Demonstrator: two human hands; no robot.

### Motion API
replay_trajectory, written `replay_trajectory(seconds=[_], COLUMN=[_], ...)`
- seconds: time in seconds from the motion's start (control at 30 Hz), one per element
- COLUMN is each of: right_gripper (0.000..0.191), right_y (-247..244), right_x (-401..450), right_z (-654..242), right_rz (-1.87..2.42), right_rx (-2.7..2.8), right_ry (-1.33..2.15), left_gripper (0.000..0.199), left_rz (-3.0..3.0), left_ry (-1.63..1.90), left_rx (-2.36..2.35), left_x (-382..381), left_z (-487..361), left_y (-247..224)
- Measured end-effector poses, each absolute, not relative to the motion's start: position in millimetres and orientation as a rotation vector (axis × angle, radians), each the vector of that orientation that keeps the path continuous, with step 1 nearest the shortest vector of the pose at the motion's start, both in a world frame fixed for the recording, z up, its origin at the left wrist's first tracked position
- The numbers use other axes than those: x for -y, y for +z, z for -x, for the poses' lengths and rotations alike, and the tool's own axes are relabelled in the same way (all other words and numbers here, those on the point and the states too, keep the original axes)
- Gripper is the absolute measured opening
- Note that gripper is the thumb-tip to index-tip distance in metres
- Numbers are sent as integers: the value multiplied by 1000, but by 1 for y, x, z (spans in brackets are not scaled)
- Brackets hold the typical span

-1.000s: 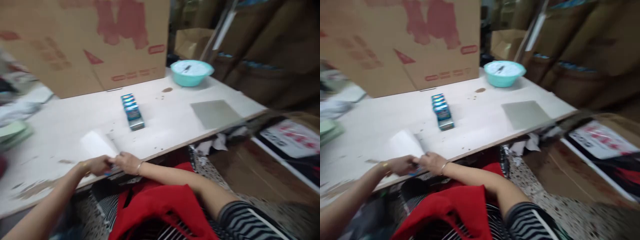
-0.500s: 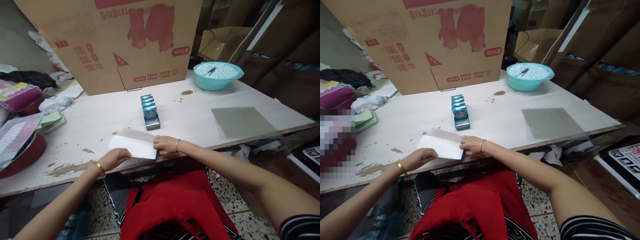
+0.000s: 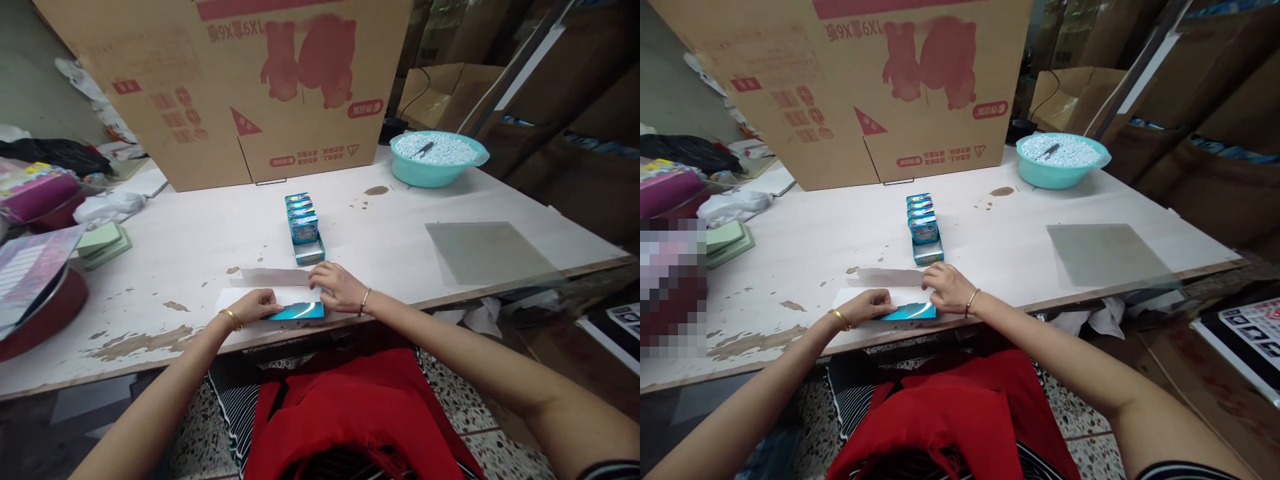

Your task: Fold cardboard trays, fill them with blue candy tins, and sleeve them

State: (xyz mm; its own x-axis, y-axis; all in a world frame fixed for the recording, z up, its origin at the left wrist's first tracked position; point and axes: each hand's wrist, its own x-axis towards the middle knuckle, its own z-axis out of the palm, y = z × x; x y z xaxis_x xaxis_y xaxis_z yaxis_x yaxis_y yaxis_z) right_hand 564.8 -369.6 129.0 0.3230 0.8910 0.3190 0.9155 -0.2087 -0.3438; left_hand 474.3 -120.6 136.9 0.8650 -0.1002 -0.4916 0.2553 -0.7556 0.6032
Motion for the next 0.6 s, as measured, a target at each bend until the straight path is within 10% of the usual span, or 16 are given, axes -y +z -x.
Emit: replay_trajectory(seconds=[0.13, 0.3, 0.6], right_gripper=[44, 23, 16], right_y=[121, 94, 111], right_x=[351, 329, 324], right_z=[-512, -485, -491], right_rz=[2178, 2449, 2566], right_rx=[1571, 1551, 1366], right_ry=[-239, -147, 173], left_gripper=[39, 30, 18], left_rz=[-2573, -2997, -2910], left_ry=[-382, 86, -164], left_rx=[50, 534, 352], left_x=[123, 122, 114], left_z=[-465, -428, -418], left_y=[131, 135, 137])
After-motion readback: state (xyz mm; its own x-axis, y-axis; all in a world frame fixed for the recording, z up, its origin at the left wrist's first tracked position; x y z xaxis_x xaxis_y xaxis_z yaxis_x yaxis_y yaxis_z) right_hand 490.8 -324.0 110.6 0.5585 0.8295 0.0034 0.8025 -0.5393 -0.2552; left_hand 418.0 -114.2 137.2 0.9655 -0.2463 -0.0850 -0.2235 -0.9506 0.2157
